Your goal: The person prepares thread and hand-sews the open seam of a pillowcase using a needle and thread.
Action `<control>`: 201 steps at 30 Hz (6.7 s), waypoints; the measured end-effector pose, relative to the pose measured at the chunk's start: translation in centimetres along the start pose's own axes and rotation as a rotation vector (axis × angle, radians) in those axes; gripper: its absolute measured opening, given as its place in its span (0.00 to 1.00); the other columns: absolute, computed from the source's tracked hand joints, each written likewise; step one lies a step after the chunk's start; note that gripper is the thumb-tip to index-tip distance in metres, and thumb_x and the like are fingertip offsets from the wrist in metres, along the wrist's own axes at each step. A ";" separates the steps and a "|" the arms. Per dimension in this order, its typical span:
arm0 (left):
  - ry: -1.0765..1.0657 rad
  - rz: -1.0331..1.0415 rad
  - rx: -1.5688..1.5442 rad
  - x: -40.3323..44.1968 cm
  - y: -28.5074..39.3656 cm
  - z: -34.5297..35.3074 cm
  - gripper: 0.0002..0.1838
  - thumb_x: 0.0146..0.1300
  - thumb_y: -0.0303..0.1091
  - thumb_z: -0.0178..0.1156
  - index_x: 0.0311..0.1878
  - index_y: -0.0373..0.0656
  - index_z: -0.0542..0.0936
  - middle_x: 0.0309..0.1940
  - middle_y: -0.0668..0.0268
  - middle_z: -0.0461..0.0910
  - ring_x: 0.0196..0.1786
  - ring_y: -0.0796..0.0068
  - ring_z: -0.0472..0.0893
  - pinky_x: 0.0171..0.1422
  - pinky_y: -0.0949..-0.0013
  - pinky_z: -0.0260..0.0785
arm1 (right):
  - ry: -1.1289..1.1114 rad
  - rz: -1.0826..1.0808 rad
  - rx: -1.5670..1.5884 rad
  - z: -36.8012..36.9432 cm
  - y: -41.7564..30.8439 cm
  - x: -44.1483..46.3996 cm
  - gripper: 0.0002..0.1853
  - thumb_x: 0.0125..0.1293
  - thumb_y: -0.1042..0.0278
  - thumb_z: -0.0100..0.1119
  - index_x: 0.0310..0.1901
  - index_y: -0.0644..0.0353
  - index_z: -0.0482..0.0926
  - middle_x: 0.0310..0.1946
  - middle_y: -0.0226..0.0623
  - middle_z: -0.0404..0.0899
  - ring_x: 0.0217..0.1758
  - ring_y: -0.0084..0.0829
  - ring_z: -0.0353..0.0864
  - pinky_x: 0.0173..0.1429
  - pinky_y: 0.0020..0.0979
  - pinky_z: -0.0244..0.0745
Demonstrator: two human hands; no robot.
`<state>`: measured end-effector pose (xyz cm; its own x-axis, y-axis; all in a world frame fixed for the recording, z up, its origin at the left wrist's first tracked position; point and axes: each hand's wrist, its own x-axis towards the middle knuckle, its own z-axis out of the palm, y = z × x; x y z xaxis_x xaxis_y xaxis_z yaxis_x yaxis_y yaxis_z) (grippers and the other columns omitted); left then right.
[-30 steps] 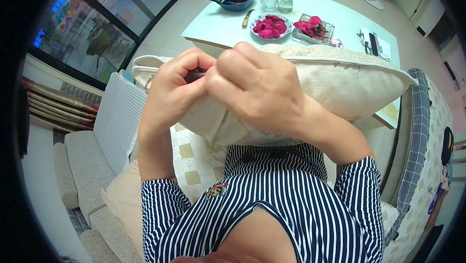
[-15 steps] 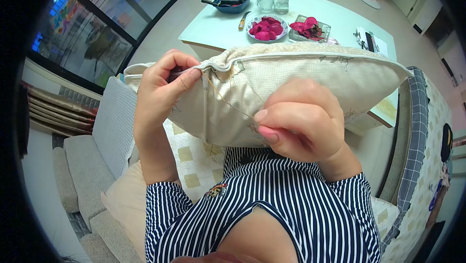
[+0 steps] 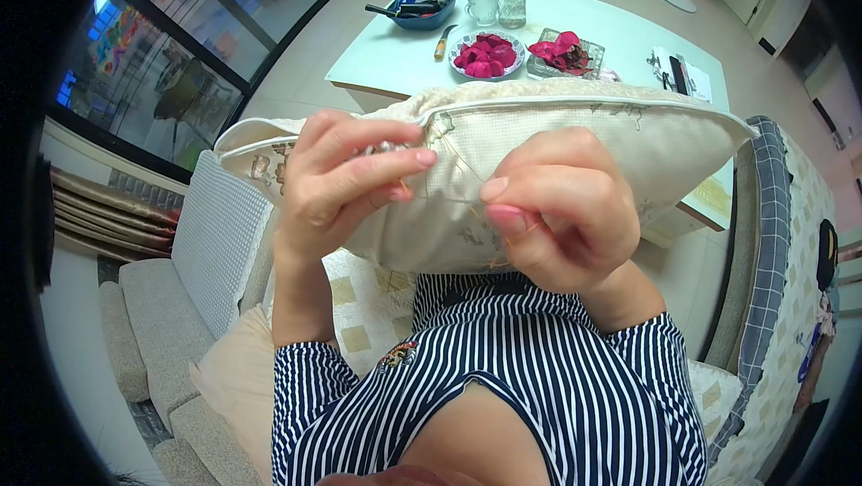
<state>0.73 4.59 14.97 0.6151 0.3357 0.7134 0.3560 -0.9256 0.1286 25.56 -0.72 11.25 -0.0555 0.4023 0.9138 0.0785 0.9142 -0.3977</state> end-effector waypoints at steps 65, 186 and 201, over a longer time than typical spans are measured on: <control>0.054 -0.416 0.109 -0.3 0.4 -2.5 0.06 0.60 0.26 0.73 0.39 0.36 0.87 0.30 0.65 0.80 0.34 0.71 0.79 0.38 0.69 0.70 | -0.115 0.148 -0.228 6.7 0.5 1.8 0.17 0.62 0.78 0.70 0.53 0.65 0.82 0.40 0.42 0.81 0.39 0.38 0.81 0.42 0.36 0.79; -0.020 -0.253 0.360 -2.4 6.5 -5.6 0.16 0.56 0.37 0.76 0.45 0.41 0.87 0.37 0.65 0.82 0.38 0.65 0.80 0.38 0.65 0.73 | -0.189 0.167 -0.072 3.9 0.1 2.6 0.11 0.55 0.79 0.78 0.39 0.64 0.86 0.30 0.35 0.80 0.29 0.28 0.74 0.30 0.28 0.67; 0.028 -0.479 0.112 -2.4 5.6 -4.5 0.09 0.63 0.27 0.71 0.46 0.40 0.86 0.31 0.66 0.76 0.34 0.65 0.76 0.39 0.65 0.67 | -0.199 0.218 -0.062 4.1 0.8 2.8 0.09 0.59 0.78 0.76 0.39 0.66 0.86 0.30 0.35 0.79 0.30 0.27 0.75 0.31 0.29 0.69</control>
<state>-1.91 -2.17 17.02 0.3451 0.7128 0.6106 0.6683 -0.6434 0.3733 21.43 1.37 13.14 -0.2240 0.5963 0.7709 0.1707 0.8028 -0.5714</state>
